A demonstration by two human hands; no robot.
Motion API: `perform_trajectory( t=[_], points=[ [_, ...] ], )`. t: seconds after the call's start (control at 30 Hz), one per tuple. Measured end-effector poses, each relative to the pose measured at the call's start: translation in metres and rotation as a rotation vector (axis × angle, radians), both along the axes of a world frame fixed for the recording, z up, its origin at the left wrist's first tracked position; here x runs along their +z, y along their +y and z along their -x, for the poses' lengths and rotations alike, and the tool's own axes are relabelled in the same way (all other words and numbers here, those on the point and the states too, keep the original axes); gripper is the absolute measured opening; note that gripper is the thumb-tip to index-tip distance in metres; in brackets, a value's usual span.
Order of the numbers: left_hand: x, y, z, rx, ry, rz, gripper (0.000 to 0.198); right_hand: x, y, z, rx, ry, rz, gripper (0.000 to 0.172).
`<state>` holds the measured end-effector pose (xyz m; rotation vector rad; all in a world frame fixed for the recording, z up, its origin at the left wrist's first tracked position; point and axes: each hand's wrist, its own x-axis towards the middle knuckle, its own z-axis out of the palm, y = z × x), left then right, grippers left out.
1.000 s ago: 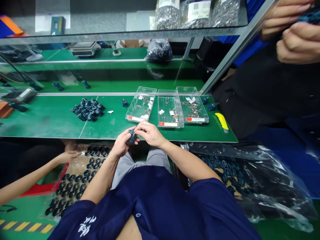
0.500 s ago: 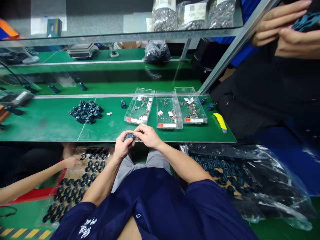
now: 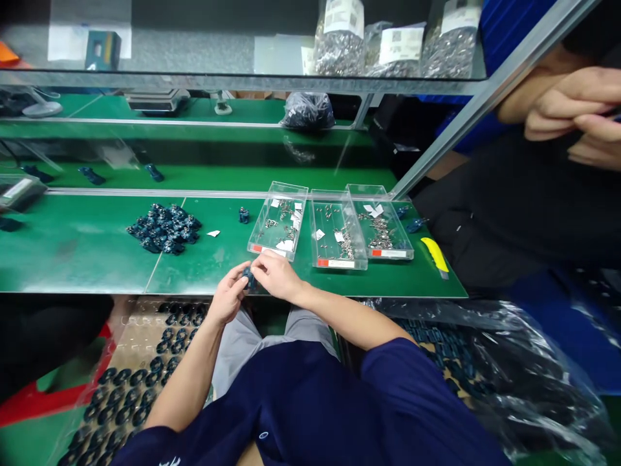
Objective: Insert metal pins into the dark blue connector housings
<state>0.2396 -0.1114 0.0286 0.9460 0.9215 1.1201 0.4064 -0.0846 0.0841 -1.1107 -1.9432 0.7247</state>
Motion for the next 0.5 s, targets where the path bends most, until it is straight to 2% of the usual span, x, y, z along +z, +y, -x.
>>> perform_trajectory(
  t=[0.07, 0.13, 0.17, 0.3, 0.4, 0.5],
  points=[
    [0.0, 0.007, 0.002, -0.005, 0.065, -0.029, 0.061, 0.001, 0.012, 0.003, 0.054, -0.026, -0.049, 0.015],
    [0.0, 0.012, 0.002, 0.023, 0.15, -0.048, 0.06, 0.004, 0.037, -0.003, 0.123, -0.097, -0.004, 0.019],
    [-0.001, 0.013, 0.003, 0.038, 0.179, -0.043, 0.058, 0.006, 0.054, -0.01, 0.113, -0.165, 0.028, 0.022],
    [-0.009, 0.015, 0.011, 0.069, 0.196, 0.018, 0.057, 0.01, 0.141, -0.053, -0.201, -0.68, 0.123, 0.026],
    [-0.015, 0.015, 0.016, 0.073, 0.197, 0.038, 0.059, -0.002, 0.186, -0.068, -0.181, -0.971, 0.29, 0.021],
    [-0.018, 0.014, 0.016, 0.054, 0.19, 0.045, 0.059, -0.021, 0.199, -0.058, -0.137, -1.033, 0.368, 0.015]
  ],
)
